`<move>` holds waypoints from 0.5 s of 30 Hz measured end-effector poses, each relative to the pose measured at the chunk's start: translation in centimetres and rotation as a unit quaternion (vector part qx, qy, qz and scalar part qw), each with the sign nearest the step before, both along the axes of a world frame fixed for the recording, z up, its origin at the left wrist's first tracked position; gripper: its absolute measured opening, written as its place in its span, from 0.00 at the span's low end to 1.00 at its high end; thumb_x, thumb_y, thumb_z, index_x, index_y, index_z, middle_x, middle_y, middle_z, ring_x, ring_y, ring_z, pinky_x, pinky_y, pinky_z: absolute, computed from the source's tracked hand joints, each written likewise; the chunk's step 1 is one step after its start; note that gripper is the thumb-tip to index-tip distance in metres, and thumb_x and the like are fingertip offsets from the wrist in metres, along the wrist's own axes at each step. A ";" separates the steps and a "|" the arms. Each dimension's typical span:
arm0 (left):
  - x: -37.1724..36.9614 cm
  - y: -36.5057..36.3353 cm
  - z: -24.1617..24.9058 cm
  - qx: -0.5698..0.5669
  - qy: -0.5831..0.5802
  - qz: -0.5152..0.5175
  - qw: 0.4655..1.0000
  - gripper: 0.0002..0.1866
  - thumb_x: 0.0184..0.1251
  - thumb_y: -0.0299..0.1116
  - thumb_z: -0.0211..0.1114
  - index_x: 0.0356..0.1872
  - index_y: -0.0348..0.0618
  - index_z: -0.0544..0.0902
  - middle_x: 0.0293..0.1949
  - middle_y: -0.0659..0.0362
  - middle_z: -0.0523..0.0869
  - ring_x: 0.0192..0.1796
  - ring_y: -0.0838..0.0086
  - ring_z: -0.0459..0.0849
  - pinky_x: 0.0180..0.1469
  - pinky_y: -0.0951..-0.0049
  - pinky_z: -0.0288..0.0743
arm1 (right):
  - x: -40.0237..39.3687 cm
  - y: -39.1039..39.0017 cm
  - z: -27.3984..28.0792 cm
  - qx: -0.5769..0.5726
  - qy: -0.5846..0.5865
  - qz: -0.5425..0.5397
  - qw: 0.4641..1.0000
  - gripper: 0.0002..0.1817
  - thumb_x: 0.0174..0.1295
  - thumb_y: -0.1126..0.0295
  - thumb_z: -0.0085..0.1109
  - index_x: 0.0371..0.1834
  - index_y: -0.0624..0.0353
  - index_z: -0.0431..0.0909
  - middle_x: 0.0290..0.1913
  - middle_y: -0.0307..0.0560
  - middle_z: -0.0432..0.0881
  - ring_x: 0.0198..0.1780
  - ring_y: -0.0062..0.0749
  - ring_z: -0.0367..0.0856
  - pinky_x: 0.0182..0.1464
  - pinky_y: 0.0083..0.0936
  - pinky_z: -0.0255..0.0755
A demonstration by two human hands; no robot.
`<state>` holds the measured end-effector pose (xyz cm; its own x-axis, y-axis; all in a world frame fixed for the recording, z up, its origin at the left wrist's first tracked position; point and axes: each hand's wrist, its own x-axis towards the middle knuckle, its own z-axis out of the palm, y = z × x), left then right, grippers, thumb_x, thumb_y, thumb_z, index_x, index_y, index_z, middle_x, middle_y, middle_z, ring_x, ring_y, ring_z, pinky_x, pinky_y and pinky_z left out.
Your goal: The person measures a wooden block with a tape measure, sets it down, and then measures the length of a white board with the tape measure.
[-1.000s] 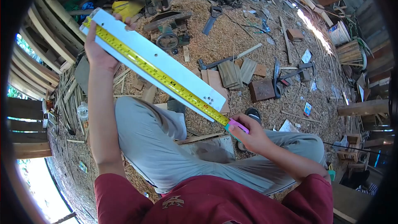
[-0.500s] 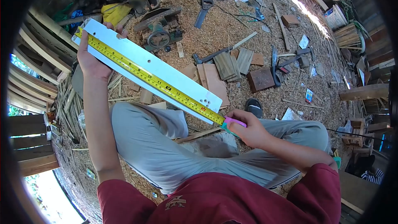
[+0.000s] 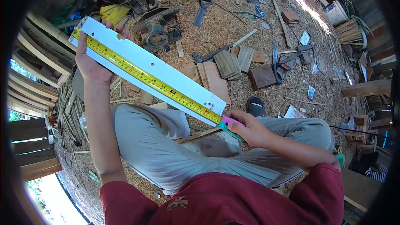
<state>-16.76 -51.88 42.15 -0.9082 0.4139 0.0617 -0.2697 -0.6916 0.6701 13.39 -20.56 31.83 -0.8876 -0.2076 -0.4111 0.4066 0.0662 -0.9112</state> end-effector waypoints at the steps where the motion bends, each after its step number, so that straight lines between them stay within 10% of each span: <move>1: 0.0 -0.2 0.0 0.004 0.001 -0.002 1.000 0.35 0.80 0.58 0.51 0.64 0.29 0.72 0.54 0.46 0.82 0.61 0.43 0.78 0.73 0.40 0.68 | 0.1 0.1 -0.1 -0.031 0.001 0.010 0.999 0.22 0.70 0.61 0.56 0.60 0.66 0.76 0.51 0.43 0.78 0.52 0.23 0.72 0.58 0.26 0.68; 10: -0.8 -1.0 -0.9 0.000 0.000 -0.032 0.999 0.33 0.81 0.56 0.51 0.66 0.31 0.72 0.55 0.46 0.83 0.62 0.43 0.79 0.74 0.40 0.68 | 0.3 0.2 -0.4 -0.038 -0.056 0.026 0.997 0.25 0.69 0.59 0.61 0.61 0.66 0.76 0.51 0.40 0.78 0.51 0.21 0.72 0.56 0.24 0.68; 15: -0.3 -0.7 -0.6 0.007 0.002 -0.028 1.000 0.31 0.82 0.54 0.50 0.65 0.32 0.74 0.56 0.46 0.82 0.65 0.45 0.77 0.77 0.41 0.63 | 0.1 -0.5 -1.3 -0.036 -0.045 -0.021 0.998 0.18 0.71 0.59 0.61 0.56 0.59 0.78 0.34 0.34 0.77 0.25 0.14 0.71 0.25 0.19 0.66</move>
